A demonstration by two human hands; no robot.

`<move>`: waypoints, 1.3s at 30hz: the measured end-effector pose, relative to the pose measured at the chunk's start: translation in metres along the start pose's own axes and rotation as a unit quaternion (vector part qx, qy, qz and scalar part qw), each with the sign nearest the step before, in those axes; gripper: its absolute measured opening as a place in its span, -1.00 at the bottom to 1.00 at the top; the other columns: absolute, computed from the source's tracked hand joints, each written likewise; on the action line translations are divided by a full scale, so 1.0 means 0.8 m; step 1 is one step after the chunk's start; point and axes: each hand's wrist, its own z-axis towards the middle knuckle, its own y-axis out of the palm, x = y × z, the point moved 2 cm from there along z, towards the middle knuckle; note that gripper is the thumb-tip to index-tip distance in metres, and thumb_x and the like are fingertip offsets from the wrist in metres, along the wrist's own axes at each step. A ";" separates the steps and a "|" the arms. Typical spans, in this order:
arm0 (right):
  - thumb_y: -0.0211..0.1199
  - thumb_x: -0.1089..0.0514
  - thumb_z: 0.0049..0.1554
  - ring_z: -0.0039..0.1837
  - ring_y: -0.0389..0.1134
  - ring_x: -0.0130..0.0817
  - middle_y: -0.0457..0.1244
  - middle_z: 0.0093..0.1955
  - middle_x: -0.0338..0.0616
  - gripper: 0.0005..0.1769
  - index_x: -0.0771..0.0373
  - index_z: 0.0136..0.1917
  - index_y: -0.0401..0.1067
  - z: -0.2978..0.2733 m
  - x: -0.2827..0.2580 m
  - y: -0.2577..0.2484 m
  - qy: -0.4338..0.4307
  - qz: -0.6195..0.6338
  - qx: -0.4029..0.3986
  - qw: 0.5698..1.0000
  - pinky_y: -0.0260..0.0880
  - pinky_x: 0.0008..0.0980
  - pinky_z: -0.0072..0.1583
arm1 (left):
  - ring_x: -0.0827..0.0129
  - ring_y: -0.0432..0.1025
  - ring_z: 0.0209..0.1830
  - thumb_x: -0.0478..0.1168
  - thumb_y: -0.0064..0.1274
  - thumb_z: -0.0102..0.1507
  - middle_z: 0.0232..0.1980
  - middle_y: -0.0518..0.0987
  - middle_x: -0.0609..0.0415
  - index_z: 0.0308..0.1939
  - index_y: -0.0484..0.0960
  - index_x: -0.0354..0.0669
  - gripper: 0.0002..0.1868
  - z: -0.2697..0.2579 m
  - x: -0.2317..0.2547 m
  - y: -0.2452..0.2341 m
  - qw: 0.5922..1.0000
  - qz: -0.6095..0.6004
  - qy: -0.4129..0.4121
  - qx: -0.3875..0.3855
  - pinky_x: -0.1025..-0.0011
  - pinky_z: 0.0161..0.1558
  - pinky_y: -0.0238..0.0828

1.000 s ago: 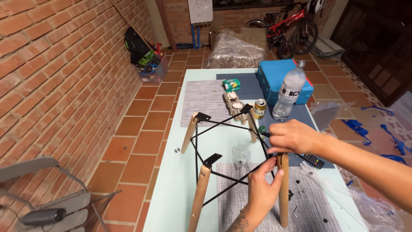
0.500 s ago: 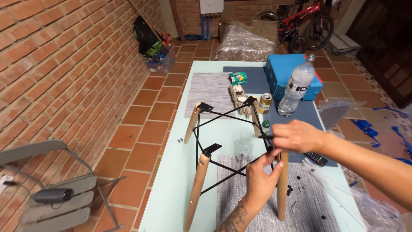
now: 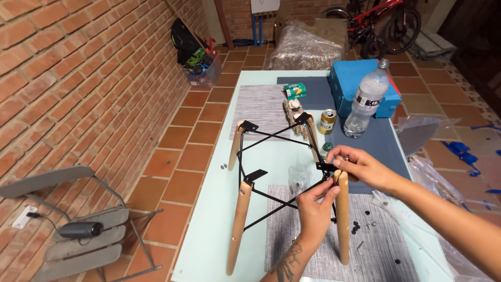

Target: The person assembles a small wooden and metal frame on a table, inserting and tightening screws into the wooden legs and metal joints. They handle screws, nuts, and a small metal tool to secure the connections.

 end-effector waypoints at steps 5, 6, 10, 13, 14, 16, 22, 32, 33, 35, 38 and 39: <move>0.18 -0.01 0.26 -0.45 -0.11 -0.61 0.02 -0.43 -0.30 -0.74 0.21 0.08 0.37 -0.004 0.026 0.008 0.107 0.167 0.085 0.976 -0.23 -0.52 -0.42 | 0.42 0.65 0.01 -0.15 0.28 0.18 0.05 0.74 -0.01 0.07 0.72 -0.24 -0.59 0.000 -0.005 0.002 0.999 -0.035 -0.040 0.001 0.50 0.13 0.62; 0.22 -0.02 0.26 -0.46 -0.16 -0.62 -0.05 -0.44 -0.37 -0.76 0.14 -0.10 0.30 -0.007 0.036 0.008 0.161 0.193 0.060 0.966 -0.28 -0.54 -0.44 | 0.42 0.64 0.02 -0.18 0.28 0.18 0.04 0.74 0.00 0.06 0.73 -0.23 -0.62 0.000 -0.004 0.003 0.998 -0.039 -0.044 0.008 0.50 0.15 0.60; 0.12 -0.15 0.32 -0.43 -0.19 -0.58 -0.06 -0.46 -0.39 -0.59 0.16 -0.22 0.37 -0.016 0.021 0.018 0.216 0.133 0.083 0.964 -0.29 -0.49 -0.38 | 0.38 0.64 0.09 -0.20 0.25 0.20 0.07 0.73 -0.01 0.06 0.72 -0.22 -0.64 -0.002 0.009 0.002 0.999 -0.030 -0.034 0.007 0.47 0.21 0.59; -0.02 -0.21 0.34 -0.41 -0.10 -0.50 0.04 -0.41 -0.29 -0.47 0.24 0.00 0.56 -0.021 0.016 0.013 0.186 0.047 0.121 0.974 -0.21 -0.47 -0.38 | 0.40 0.65 0.05 -0.18 0.24 0.21 0.06 0.74 0.00 0.08 0.72 -0.22 -0.62 0.000 -0.002 0.004 0.999 -0.030 -0.026 0.005 0.48 0.17 0.59; -0.02 -0.21 0.34 -0.41 -0.10 -0.50 0.04 -0.41 -0.29 -0.47 0.24 0.00 0.56 -0.023 0.006 0.014 0.185 0.047 0.123 0.974 -0.21 -0.47 -0.38 | 0.40 0.65 0.05 -0.18 0.24 0.21 0.06 0.74 0.00 0.08 0.72 -0.22 -0.62 0.000 -0.004 0.006 0.999 -0.030 -0.025 0.002 0.48 0.17 0.59; -0.02 -0.17 0.33 -0.36 -0.05 -0.54 0.14 -0.34 -0.27 -0.51 0.24 0.04 0.54 -0.026 -0.015 0.018 0.166 0.015 0.102 0.981 -0.14 -0.50 -0.36 | 0.42 0.64 0.04 -0.22 0.24 0.21 0.06 0.74 0.01 0.07 0.72 -0.24 -0.64 0.001 -0.007 0.007 0.999 -0.043 -0.022 0.007 0.49 0.17 0.59; 0.33 0.03 0.20 -0.32 0.05 -0.56 0.19 -0.37 -0.33 -0.78 0.22 -0.13 0.51 -0.015 0.000 -0.002 0.064 -0.054 0.064 0.994 -0.04 -0.46 -0.28 | 0.42 0.65 0.06 -0.19 0.19 0.23 0.05 0.75 0.08 0.10 0.72 -0.15 -0.64 -0.001 0.025 0.003 1.000 0.021 -0.001 -0.009 0.47 0.17 0.56; 0.32 -0.06 0.22 -0.36 0.00 -0.54 0.11 -0.45 -0.35 -0.68 0.13 -0.21 0.34 -0.026 -0.013 0.009 0.108 -0.108 0.145 0.978 -0.04 -0.42 -0.28 | 0.60 0.47 -0.32 -0.06 0.08 0.29 -0.10 0.77 0.24 0.19 0.69 -0.05 -0.58 -0.003 0.006 0.021 0.998 0.061 -0.004 -0.017 0.48 -0.25 0.43; 0.36 -0.10 0.18 -0.38 0.03 -0.53 0.14 -0.49 -0.35 -0.67 0.12 -0.25 0.41 -0.026 -0.020 0.010 0.109 -0.178 0.159 0.965 -0.01 -0.42 -0.28 | 0.50 0.50 -0.11 -0.03 0.05 0.32 -0.01 0.73 0.16 0.20 0.66 -0.13 -0.57 0.002 -0.005 0.025 0.998 -0.020 -0.006 -0.051 0.47 -0.06 0.44; 0.40 -0.13 0.13 -0.40 0.06 -0.53 0.16 -0.53 -0.35 -0.66 0.11 -0.29 0.48 -0.030 -0.039 0.016 0.110 -0.246 0.173 0.947 0.03 -0.42 -0.27 | 0.40 0.54 0.11 0.00 0.02 0.35 0.09 0.69 0.08 0.21 0.62 -0.20 -0.55 0.010 -0.035 0.031 0.991 -0.100 -0.009 -0.086 0.47 0.12 0.45; 0.42 -0.26 0.03 -0.39 0.04 -0.48 0.20 -0.56 -0.28 -0.63 0.07 -0.25 0.64 -0.037 -0.062 0.022 0.128 -0.343 0.218 0.905 0.03 -0.38 -0.24 | 0.49 0.45 0.10 0.21 0.10 0.24 0.13 0.62 0.12 0.27 0.55 -0.21 -0.30 0.021 -0.086 0.040 0.951 -0.257 -0.082 -0.152 0.56 0.12 0.33; 0.44 -0.24 0.01 -0.35 0.23 -0.33 0.25 -0.55 -0.24 -0.67 0.02 -0.17 0.67 -0.037 -0.060 0.022 0.148 -0.339 0.230 0.900 0.20 -0.35 -0.19 | 0.42 0.48 0.14 0.07 0.04 0.33 0.13 0.63 0.10 0.29 0.55 -0.15 -0.46 0.024 -0.098 0.042 0.943 -0.277 -0.095 -0.156 0.42 0.22 0.36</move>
